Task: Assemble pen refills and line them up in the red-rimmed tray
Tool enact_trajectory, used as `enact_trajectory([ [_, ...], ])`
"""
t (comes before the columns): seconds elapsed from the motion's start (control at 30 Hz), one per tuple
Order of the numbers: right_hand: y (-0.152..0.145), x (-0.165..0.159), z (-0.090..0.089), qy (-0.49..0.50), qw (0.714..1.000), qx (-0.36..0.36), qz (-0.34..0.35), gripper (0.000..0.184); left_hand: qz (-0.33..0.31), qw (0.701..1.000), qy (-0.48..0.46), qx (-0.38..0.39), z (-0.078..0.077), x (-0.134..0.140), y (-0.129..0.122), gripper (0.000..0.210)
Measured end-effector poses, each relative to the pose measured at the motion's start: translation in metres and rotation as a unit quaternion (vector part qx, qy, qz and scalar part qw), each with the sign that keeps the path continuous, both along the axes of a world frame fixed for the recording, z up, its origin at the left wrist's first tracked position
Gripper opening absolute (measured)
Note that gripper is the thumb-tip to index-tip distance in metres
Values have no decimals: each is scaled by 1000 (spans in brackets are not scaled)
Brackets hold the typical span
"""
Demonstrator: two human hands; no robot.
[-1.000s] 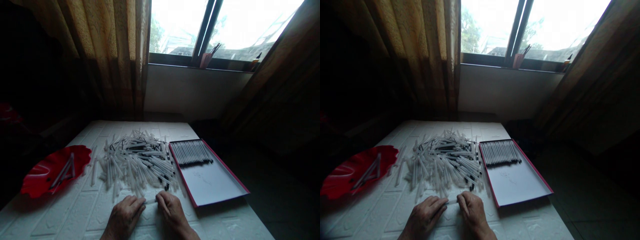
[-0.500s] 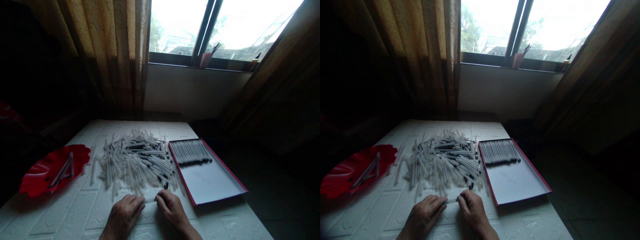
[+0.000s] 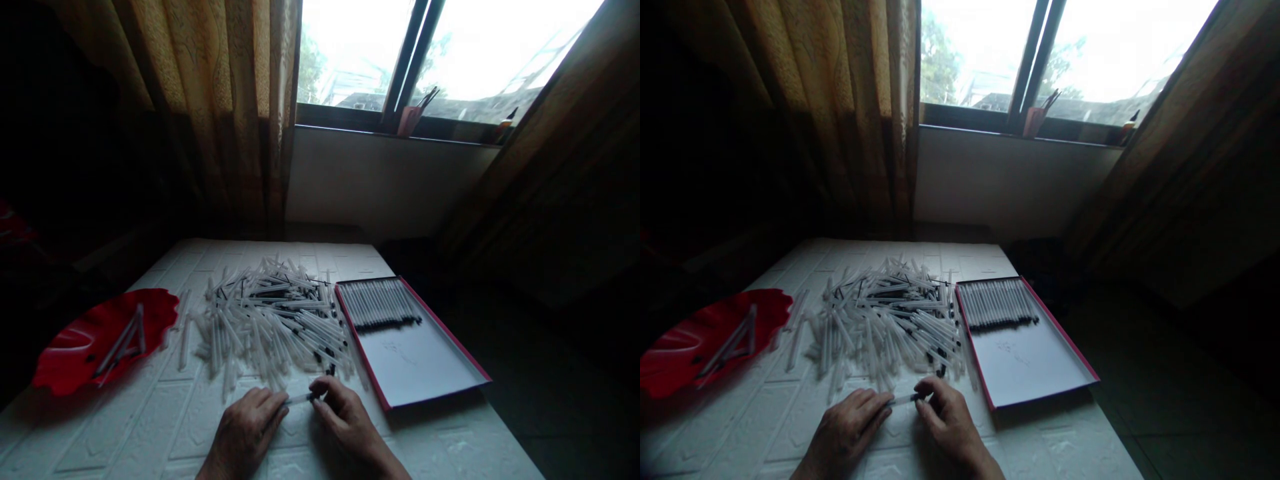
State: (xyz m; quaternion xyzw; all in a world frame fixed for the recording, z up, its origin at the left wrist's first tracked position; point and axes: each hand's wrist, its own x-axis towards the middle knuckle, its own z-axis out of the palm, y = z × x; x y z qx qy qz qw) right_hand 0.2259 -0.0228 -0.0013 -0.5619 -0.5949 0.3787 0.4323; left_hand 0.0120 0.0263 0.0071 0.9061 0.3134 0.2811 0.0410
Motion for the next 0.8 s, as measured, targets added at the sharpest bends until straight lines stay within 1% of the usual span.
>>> enact_trajectory([
  [0.1, 0, -1, 0, -29, 1000, 5, -4, 10, -2, 1000, 4, 2, 0, 0, 0, 39],
  [0.17, 1, -3, 2, -55, 998, 10, -7, 12, -3, 1000, 6, 2, 0, 0, 0, 39],
  [0.33, 6, -9, 0, -144, 989, 13, -23, 37, -1, 1000, 19, 2, -2, 0, 1, 40],
  [0.4, 8, -10, -3, -151, 988, 7, -28, 43, -2, 1000, 23, -4, -2, -1, 1, 40],
  [0.5, 11, -10, -4, -140, 990, 0, -27, 46, -3, 1000, 23, -15, -3, -2, 1, 38],
  [0.57, 10, -8, -1, -135, 991, -1, -23, 44, -3, 1000, 22, -23, -3, -2, 0, 37],
  [0.7, 6, -2, 4, -81, 997, 3, 6, 21, -4, 999, 19, -36, -5, -3, 0, 33],
  [0.8, 3, 1, 4, -50, 999, 2, 18, 12, -1, 999, 19, -36, -7, -3, 0, 30],
])
